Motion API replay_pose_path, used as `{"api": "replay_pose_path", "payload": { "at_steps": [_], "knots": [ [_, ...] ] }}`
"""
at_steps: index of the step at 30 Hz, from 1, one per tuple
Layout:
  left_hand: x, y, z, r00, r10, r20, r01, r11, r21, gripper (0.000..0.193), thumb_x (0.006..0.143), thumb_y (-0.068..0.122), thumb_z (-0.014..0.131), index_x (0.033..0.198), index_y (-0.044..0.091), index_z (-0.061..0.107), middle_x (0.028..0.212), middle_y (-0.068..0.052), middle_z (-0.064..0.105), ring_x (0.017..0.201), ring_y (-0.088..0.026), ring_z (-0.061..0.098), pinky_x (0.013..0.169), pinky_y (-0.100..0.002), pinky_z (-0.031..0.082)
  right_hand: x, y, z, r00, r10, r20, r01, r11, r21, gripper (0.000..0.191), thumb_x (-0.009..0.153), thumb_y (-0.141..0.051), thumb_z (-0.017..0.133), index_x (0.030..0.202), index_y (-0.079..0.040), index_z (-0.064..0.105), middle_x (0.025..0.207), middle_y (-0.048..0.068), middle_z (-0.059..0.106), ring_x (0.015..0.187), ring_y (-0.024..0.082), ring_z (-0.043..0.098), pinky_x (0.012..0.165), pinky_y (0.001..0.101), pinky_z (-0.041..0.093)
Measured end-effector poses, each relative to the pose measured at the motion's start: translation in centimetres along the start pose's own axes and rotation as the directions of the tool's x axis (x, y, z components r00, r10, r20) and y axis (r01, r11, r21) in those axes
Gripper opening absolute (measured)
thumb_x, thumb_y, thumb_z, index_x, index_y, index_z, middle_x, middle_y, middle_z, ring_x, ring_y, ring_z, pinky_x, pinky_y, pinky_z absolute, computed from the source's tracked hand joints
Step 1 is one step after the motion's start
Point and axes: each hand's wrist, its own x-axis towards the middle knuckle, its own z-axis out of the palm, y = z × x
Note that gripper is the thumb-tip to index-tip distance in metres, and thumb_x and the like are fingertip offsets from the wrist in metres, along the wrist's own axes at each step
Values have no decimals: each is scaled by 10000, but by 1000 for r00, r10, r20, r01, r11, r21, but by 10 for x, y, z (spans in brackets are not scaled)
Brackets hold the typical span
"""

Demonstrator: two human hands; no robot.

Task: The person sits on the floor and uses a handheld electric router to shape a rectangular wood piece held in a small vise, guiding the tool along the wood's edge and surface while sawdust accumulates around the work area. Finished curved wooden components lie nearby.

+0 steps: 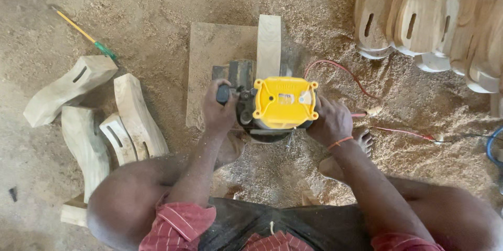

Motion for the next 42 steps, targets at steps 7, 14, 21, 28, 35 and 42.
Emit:
{"api": "replay_pose_path", "payload": {
  "at_steps": [7,14,21,28,35,42],
  "knots": [
    [0,1,-2,990,-141,21,142,989,-50,288,821,-43,608,1090,61,618,822,-53,646,746,-153,653,676,-299,533,0,1,-4,990,-88,-112,92,995,30,336,725,-162,738,1053,-116,683,969,59,703,876,251,702,751,408,560],
    [24,15,-3,1000,-16,1,16,999,-47,220,850,-11,595,1060,45,626,906,-69,688,827,-153,677,735,-328,539,21,4,-29,998,-33,59,37,996,-77,222,861,-225,690,1068,-151,659,982,57,711,854,246,725,699,422,571],
    [50,22,3,983,-175,61,177,984,-24,117,875,89,662,984,48,644,800,-68,675,699,-138,638,615,-323,490,32,5,-42,994,26,109,-29,999,21,407,845,-384,703,1145,-130,598,939,92,699,772,296,717,643,460,568],
    [48,19,3,995,-89,38,89,996,-9,108,890,77,664,986,40,630,788,-52,669,717,-121,650,632,-293,495,32,15,-33,999,-41,-1,41,996,80,315,815,-325,706,1063,-144,635,932,102,713,829,337,717,710,486,569],
    [40,15,4,987,-154,40,155,988,-11,93,882,52,656,971,39,632,748,-51,655,672,-126,634,604,-295,482,31,12,-30,1000,-24,11,23,998,55,384,743,-336,753,1046,-121,653,955,112,713,823,336,723,703,486,574],
    [28,9,3,983,-185,20,184,983,21,138,870,2,608,1000,44,620,741,-70,641,660,-138,651,600,-299,489,23,13,-21,990,-91,-104,96,994,42,363,694,-236,791,1029,-139,689,907,82,710,856,311,708,728,467,573]
  ]
}}
